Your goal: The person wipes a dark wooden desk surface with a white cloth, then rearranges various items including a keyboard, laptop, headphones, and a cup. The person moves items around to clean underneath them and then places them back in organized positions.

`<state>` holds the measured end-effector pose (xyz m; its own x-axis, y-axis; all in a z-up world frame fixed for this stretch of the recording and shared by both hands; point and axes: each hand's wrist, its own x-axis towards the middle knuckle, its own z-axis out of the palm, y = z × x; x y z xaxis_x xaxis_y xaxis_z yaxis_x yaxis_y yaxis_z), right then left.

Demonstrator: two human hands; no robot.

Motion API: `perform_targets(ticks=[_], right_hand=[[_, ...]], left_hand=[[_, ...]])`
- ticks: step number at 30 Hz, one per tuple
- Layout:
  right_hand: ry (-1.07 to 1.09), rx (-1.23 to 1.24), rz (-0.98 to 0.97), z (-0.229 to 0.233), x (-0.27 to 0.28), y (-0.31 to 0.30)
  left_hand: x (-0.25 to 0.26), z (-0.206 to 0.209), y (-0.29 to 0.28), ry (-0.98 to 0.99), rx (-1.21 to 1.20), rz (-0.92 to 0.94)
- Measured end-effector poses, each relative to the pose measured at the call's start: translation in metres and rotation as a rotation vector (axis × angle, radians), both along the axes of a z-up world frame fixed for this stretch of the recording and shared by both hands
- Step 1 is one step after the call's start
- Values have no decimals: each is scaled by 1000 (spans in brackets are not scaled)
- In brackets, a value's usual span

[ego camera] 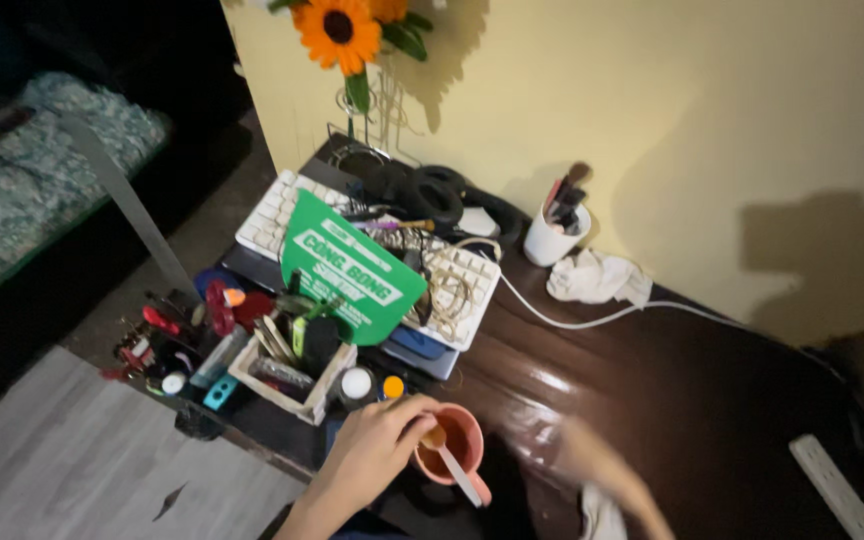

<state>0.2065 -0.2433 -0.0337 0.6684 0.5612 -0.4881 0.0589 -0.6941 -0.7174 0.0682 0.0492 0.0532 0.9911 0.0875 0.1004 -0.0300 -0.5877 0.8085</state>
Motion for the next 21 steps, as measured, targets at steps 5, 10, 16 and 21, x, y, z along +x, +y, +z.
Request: perform_targets(ticks=[5,10,16,21], right_hand=[[-467,184,-396,-28,183,65],[-947,-353,-397,-78,314,163],[-767,-195,-525,-105,338,178],[-425,95,-709,-91,345,176]], left_hand=[[4,31,16,-83,-43,-51],[2,55,41,-270,39,-27],[37,78,98,-275,-116,94],[101,100,150,-420,-9,237]])
